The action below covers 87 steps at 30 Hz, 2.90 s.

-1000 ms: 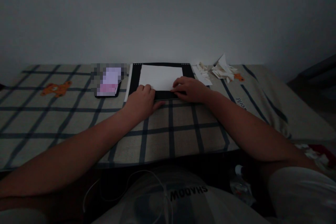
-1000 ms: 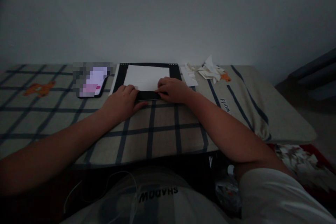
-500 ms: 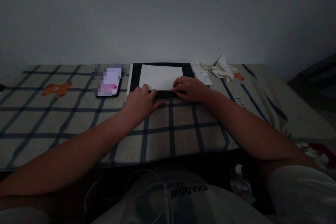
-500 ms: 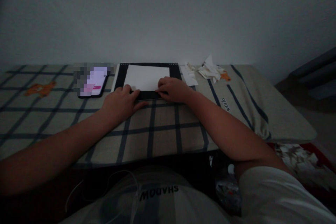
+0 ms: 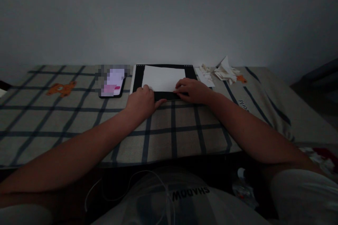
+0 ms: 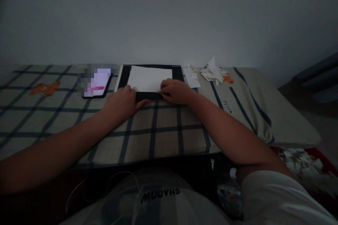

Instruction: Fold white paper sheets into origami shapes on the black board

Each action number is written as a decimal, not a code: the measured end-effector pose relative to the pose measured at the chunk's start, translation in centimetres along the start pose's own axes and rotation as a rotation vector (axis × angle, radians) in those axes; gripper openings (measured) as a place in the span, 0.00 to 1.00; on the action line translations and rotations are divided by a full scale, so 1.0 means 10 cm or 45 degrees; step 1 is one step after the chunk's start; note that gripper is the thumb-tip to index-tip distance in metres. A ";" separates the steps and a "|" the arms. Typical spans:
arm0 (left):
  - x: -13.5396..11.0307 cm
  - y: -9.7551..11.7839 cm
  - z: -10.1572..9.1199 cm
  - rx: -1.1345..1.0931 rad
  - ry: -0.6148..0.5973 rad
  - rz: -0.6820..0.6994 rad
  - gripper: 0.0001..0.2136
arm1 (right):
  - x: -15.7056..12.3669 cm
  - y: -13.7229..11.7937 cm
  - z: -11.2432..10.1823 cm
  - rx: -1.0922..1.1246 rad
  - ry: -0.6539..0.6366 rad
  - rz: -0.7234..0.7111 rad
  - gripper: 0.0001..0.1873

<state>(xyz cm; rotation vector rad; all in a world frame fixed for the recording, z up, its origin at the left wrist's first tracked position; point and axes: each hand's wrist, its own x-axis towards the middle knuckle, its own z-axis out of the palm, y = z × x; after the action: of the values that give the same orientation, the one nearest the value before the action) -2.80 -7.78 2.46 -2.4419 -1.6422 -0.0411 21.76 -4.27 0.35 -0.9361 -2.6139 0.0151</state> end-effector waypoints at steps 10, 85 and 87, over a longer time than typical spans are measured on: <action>-0.05 -0.02 0.05 0.052 0.068 0.089 0.30 | 0.01 -0.01 0.00 -0.022 -0.006 0.007 0.14; 0.19 -0.52 0.33 -0.303 0.274 0.652 0.16 | 0.82 0.39 0.16 -0.130 0.104 0.772 0.20; 0.18 -0.52 0.33 -0.299 0.273 0.619 0.16 | 0.80 0.37 0.10 0.013 0.193 0.839 0.15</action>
<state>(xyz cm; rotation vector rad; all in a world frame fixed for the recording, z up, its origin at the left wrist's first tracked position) -7.15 -3.67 0.28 -2.8254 -0.9738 -0.4274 17.97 3.63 1.58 -1.6731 -2.0602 0.1200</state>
